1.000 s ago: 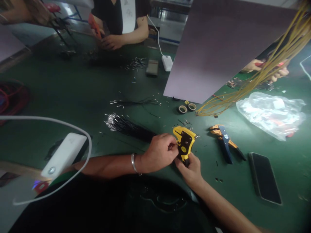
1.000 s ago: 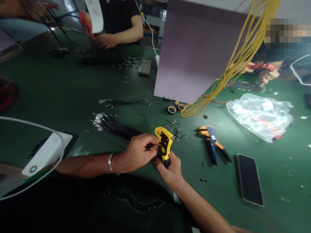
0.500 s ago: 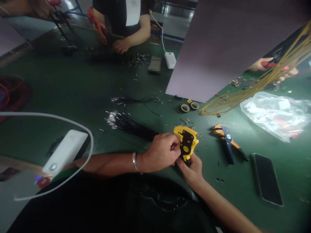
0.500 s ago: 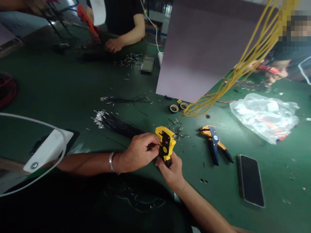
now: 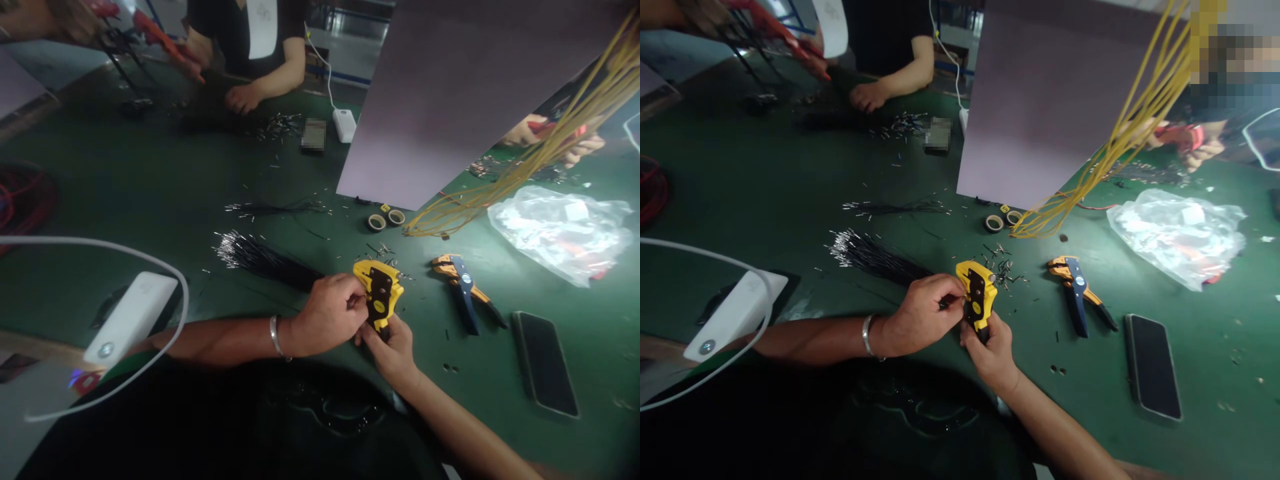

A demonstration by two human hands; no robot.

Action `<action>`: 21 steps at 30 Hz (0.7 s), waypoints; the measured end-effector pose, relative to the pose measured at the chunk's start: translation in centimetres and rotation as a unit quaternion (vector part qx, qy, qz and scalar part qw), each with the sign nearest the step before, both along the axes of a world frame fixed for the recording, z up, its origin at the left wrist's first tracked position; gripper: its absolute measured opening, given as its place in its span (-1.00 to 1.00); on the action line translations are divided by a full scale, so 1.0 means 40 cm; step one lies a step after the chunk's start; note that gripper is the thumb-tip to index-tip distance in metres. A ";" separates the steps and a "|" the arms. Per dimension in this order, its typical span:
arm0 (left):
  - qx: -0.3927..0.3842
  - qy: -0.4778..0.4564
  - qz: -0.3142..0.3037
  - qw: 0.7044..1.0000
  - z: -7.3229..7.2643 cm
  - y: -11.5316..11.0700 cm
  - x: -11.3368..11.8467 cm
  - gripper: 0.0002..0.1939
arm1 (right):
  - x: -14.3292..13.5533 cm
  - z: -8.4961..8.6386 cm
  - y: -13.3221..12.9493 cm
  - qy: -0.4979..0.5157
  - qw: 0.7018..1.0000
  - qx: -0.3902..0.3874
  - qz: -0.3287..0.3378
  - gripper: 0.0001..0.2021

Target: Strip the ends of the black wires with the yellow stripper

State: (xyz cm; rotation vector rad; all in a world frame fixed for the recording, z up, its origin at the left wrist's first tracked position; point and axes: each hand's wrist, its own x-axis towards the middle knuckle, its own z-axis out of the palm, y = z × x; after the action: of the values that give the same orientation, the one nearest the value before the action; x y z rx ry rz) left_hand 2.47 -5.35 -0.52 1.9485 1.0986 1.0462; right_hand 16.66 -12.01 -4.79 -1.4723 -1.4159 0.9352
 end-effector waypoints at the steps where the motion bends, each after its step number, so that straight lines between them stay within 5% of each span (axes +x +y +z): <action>1: 0.001 -0.001 0.000 1.000 -0.001 0.000 0.000 -0.87 | 0.000 -0.001 -0.001 0.000 1.000 -0.002 -0.001 -0.85; 21: -0.082 -0.008 -0.010 0.997 -0.017 0.021 0.001 -0.87 | -0.016 -0.002 0.007 0.053 0.995 -0.045 -0.070 -0.80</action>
State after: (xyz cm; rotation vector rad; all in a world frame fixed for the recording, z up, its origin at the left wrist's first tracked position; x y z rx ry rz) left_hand 2.51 -4.51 -1.19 1.8148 1.1186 0.9296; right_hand 16.01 -11.72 -4.88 -1.5431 -1.1917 0.9855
